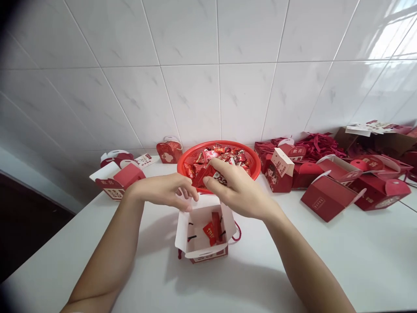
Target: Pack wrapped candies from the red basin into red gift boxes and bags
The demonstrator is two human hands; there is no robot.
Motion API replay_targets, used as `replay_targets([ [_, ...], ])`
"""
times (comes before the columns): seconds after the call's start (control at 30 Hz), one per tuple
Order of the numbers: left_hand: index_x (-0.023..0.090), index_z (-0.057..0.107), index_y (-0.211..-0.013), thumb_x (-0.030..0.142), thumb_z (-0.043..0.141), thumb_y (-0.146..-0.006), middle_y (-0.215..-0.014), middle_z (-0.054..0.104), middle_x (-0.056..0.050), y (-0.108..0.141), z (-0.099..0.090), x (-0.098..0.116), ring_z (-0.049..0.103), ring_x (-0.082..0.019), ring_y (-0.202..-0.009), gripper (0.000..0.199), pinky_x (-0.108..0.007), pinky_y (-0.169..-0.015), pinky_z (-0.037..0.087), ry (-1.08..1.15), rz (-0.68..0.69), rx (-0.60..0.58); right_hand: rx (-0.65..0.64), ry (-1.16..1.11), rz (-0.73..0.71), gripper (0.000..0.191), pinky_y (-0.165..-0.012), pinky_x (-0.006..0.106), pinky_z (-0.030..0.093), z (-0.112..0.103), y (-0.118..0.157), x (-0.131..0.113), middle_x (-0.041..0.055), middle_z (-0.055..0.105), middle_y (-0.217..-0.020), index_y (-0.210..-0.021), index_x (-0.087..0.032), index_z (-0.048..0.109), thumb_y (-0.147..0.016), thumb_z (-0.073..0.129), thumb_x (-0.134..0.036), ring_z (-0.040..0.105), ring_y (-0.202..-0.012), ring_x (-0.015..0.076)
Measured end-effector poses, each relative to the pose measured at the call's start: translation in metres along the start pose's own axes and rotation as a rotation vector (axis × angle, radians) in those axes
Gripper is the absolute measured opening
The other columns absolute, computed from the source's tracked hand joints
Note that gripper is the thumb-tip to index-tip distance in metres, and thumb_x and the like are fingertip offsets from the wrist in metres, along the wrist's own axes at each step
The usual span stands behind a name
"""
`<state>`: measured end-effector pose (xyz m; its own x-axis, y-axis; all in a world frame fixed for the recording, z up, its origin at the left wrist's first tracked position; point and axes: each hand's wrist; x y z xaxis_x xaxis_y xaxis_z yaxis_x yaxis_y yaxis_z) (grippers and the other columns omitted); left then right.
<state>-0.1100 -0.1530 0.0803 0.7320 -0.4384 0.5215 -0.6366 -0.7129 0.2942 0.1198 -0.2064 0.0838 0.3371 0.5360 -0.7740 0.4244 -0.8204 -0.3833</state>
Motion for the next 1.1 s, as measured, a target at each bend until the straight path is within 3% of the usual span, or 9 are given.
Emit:
replay_targets([
  [0.1,0.024,0.078,-0.089,0.028,0.080,-0.063,-0.086,0.074,0.000,-0.004,0.003,-0.002,0.068,-0.020,-0.085,0.026,-0.021,-0.068,0.047,-0.011,0.000,-0.032,-0.092,0.052,-0.001,0.024,-0.049,0.025,0.027,0.007,0.001,0.000,-0.0040,0.038,-0.066,-0.071,-0.023,0.042,-0.093,0.051,-0.029,0.032,-0.057,0.0116],
  [0.2,0.024,0.078,-0.086,0.024,0.076,-0.064,-0.081,0.073,0.001,-0.007,0.004,-0.001,0.066,-0.018,-0.079,0.022,-0.021,-0.070,0.047,-0.032,0.046,-0.097,-0.339,0.095,-0.024,0.022,-0.049,0.024,0.029,0.011,0.001,0.003,-0.0039,0.046,-0.063,-0.071,-0.021,0.052,-0.093,0.048,-0.021,0.037,-0.055,0.0107],
  [0.33,0.026,0.078,-0.090,0.025,0.076,-0.064,-0.084,0.074,0.002,-0.007,0.004,0.001,0.067,-0.018,-0.080,0.026,-0.021,-0.071,0.047,-0.034,0.070,-0.108,-0.543,0.165,-0.089,0.028,-0.054,0.024,0.034,0.013,0.002,0.007,-0.0001,0.066,-0.076,-0.090,-0.020,0.068,-0.093,0.042,-0.011,0.051,-0.059,0.0114],
  [0.57,0.026,0.078,-0.094,0.030,0.078,-0.064,-0.086,0.075,0.001,-0.007,0.004,-0.001,0.066,-0.018,-0.079,0.031,-0.022,-0.070,0.046,-0.033,0.060,-0.116,-0.649,0.206,-0.148,0.031,-0.061,0.024,0.041,0.013,0.002,0.003,0.0022,0.072,-0.084,-0.114,-0.020,0.070,-0.097,0.044,-0.016,0.062,-0.067,0.0139],
  [0.7,0.024,0.078,-0.097,0.030,0.080,-0.062,-0.083,0.073,0.001,-0.006,0.004,-0.002,0.066,-0.018,-0.077,0.036,-0.021,-0.065,0.045,-0.029,0.055,-0.086,-0.475,0.242,-0.164,0.031,-0.071,0.027,0.046,0.004,0.003,0.006,0.0058,0.073,-0.104,-0.125,-0.023,0.064,-0.097,0.051,-0.024,0.067,-0.087,0.0190],
  [0.77,0.023,0.077,-0.101,0.033,0.081,-0.061,-0.084,0.072,0.000,-0.004,0.004,0.000,0.067,-0.019,-0.080,0.041,-0.021,-0.065,0.045,-0.046,0.041,-0.078,-0.368,0.324,-0.128,0.028,-0.074,0.029,0.047,-0.006,0.007,0.006,0.0069,0.072,-0.110,-0.121,-0.024,0.065,-0.097,0.051,-0.028,0.067,-0.093,0.0218],
  [0.83,0.022,0.076,-0.105,0.036,0.081,-0.063,-0.088,0.073,-0.001,-0.001,0.004,0.003,0.067,-0.020,-0.082,0.045,-0.022,-0.067,0.047,-0.070,0.039,-0.113,-0.345,0.430,-0.039,0.025,-0.073,0.031,0.047,-0.018,0.012,0.005,0.0073,0.072,-0.106,-0.112,-0.023,0.067,-0.097,0.051,-0.034,0.067,-0.092,0.0235],
  [1.0,0.019,0.075,-0.105,0.048,0.083,-0.065,-0.094,0.072,-0.004,0.010,0.002,0.016,0.066,-0.020,-0.086,0.050,-0.023,-0.071,0.048,-0.109,0.140,-0.197,-0.560,0.675,0.225,0.018,-0.059,0.029,0.042,-0.029,0.026,-0.003,0.0065,0.069,-0.087,-0.093,-0.020,0.065,-0.090,0.059,-0.037,0.064,-0.077,0.0230],
  [1.1,0.021,0.076,-0.104,0.047,0.088,-0.057,-0.094,0.070,-0.002,0.013,0.002,0.022,0.064,-0.019,-0.086,0.054,-0.023,-0.073,0.047,-0.094,0.224,-0.221,-0.646,0.636,0.176,0.015,-0.057,0.027,0.040,-0.022,0.027,-0.012,0.0047,0.068,-0.084,-0.096,-0.019,0.066,-0.087,0.063,-0.031,0.063,-0.075,0.0209],
])
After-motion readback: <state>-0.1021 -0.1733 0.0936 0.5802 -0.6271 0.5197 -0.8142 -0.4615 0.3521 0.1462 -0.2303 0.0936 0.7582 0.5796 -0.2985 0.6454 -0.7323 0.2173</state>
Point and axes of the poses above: each hand's wrist, its own y-axis away from the middle knuckle, its own z-axis out of the palm, x = y × z
